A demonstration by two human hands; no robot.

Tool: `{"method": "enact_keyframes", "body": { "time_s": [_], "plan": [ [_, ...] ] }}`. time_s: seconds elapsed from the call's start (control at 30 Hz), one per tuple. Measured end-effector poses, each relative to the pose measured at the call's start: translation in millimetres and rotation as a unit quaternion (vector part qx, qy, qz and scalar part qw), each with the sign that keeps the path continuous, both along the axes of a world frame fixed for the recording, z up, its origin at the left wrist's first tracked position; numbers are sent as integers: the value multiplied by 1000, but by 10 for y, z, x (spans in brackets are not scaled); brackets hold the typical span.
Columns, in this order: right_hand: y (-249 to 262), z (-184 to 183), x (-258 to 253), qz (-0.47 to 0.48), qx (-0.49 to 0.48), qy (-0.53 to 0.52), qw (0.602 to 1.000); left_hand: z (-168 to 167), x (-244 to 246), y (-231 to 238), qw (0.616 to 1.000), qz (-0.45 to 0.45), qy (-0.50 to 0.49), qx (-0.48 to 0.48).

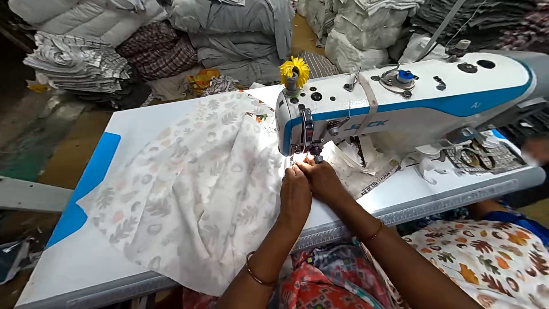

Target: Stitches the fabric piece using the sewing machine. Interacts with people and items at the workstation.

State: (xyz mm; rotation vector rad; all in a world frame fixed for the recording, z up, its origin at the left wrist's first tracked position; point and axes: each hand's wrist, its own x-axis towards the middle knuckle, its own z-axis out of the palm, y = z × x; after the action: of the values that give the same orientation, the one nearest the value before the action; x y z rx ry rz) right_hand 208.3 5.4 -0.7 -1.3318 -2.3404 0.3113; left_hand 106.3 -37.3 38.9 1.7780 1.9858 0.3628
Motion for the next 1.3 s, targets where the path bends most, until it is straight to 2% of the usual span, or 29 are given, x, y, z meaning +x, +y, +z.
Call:
{"method": "enact_keyframes", "body": {
  "time_s": [0.17, 0.3, 0.33, 0.4, 0.43, 0.47, 0.5, 0.53, 0.57, 0.6, 0.63, 0.7, 0.77, 0.83, 0.87, 0.93, 0.97, 1.0, 1.03, 1.1, 1.17, 1.2, 1.27, 1.3],
  "plan": [
    [2, -2, -15, -3, 9, -19, 1000, -28, -17, 18, 1000, -1, 1, 27],
    [22, -43, -6, -8, 12, -10, 1000, 12, -66, 47, 1000, -13, -3, -10],
    [-9, -33, 1, -21, 5, 19, 1000, 76, -152, 53, 999, -27, -33, -30],
    [-199, 76, -14, -92, -66, 157, 981, 269, -499, 83, 987, -67, -134, -57],
    [-339, 155, -38, -130, -147, 247, 949, 341, -706, 85, 983, -77, -164, -26],
    [-495, 221, -76, -150, -248, 337, 896, 381, -897, 88, 984, -73, -163, 22],
    [-676, 244, -138, -145, -354, 426, 820, 357, -1057, 105, 988, -64, -130, 59],
    [-873, 279, -216, -121, -445, 479, 747, 253, -1178, 127, 992, -57, -82, 73],
    [-1059, 300, -294, -87, -510, 496, 697, 128, -1243, 138, 997, -47, -30, 59],
    [-1212, 296, -361, -57, -547, 484, 681, 26, -1241, 125, 999, -35, 18, 26],
    [-1319, 282, -406, -30, -567, 454, 687, -20, -1174, 84, 998, -17, 65, -7],
    [-1427, 261, -397, -7, -553, 385, 739, 50, -978, -51, 987, 22, 135, -79],
    [-1433, 409, -220, -6, -484, 369, 794, 202, -900, -173, 976, 44, 164, -134],
    [-1407, 551, 107, 52, -411, 371, 831, 334, -967, -286, 971, 57, 164, -165],
    [-1403, 543, 284, 72, -419, 324, 845, 407, -1012, -343, 965, 59, 170, -190],
    [-1391, 402, 550, 81, -484, 109, 865, 545, -1083, -416, 951, 54, 183, -244],
    [-1400, 306, 606, 78, -476, 7, 876, 604, -1087, -434, 945, 55, 187, -263],
    [-1421, 231, 638, 71, -425, -47, 901, 643, -1072, -459, 945, 59, 185, -264],
    [-1418, 213, 642, 52, -352, -44, 934, 645, -1042, -494, 954, 60, 172, -237],
    [-1203, 313, 527, -3, -215, 55, 975, 465, -948, -559, 988, 37, 122, -84],
    [-793, 335, 297, -57, -147, 136, 978, 173, -790, -494, 997, -13, 49, 53],
    [-591, 305, 157, -76, -131, 150, 977, 42, -707, -425, 995, -38, -1, 91],
    [-356, 278, -124, -112, -118, 130, 978, -188, -579, -318, 987, -70, -71, 124],
    [-320, 270, -237, -128, -116, 110, 979, -304, -547, -308, 985, -78, -69, 138]
  ]
}}
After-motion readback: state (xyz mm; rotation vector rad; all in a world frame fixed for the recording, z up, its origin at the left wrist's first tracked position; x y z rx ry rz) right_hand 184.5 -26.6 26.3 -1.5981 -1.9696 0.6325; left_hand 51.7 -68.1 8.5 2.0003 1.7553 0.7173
